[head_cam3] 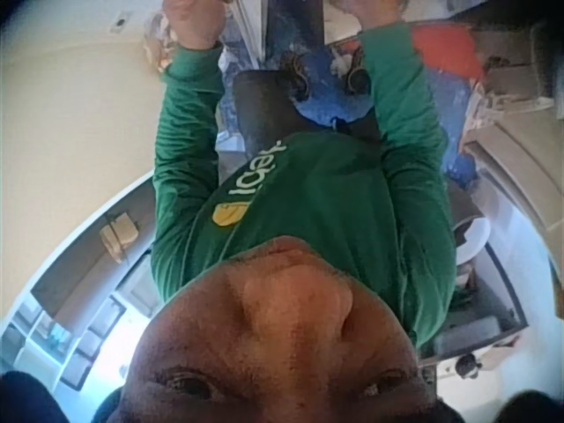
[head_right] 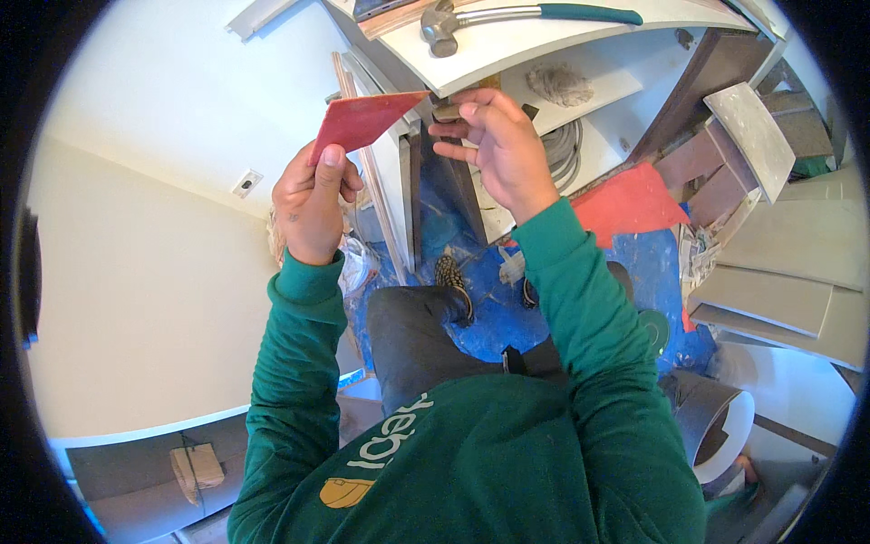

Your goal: The person assembles a cabinet by attaching a wooden trim piece to the edge of a cabinet door. They use a hammer and a small block to tap the trim into place, then apply a liquid from a bottle onto a pink pad and rub it along the trim edge.

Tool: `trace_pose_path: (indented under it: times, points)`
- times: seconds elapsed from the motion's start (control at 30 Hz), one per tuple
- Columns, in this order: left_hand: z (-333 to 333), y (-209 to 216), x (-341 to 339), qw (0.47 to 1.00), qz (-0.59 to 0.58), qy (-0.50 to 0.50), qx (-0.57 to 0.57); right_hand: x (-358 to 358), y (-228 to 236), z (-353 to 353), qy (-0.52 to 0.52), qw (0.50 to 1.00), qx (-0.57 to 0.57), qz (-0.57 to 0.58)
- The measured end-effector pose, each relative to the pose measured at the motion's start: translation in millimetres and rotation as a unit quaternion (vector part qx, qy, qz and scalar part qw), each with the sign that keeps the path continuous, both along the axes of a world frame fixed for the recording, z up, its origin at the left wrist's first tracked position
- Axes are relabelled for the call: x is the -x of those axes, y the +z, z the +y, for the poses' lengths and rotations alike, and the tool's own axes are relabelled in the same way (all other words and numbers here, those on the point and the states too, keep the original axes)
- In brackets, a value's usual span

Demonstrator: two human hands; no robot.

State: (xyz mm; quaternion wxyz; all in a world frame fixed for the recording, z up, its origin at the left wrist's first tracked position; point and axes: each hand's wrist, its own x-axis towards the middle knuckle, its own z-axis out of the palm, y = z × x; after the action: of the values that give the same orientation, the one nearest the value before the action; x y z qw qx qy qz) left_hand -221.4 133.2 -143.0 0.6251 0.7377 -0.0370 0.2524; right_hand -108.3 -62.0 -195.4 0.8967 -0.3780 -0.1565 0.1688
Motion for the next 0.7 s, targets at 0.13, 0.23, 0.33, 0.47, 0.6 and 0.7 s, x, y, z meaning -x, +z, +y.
trace_pose_path:
  times: [0.13,0.23,0.33,0.47,0.6,0.7]
  points:
    - [3,-2,-5,0.999,0.0,-0.023,-0.026,4,0,-1,0.005,1.0,-0.005,-0.008]
    - [1,6,-8,0.997,-0.016,-0.044,-0.053,3,-2,-1,-0.002,1.0,-0.008,-0.012]
    - [3,14,-11,0.994,-0.025,-0.044,-0.096,3,-3,-2,0.007,1.0,-0.015,-0.016]
    - [9,19,-12,0.99,-0.018,-0.051,-0.131,2,-7,-3,0.02,0.999,-0.027,-0.019]
    - [9,19,-12,0.988,-0.002,-0.054,-0.142,0,-8,-4,0.021,0.999,-0.023,-0.027]
    - [6,18,-13,0.99,-0.007,-0.048,-0.135,0,-10,-3,0.023,0.999,-0.022,-0.029]
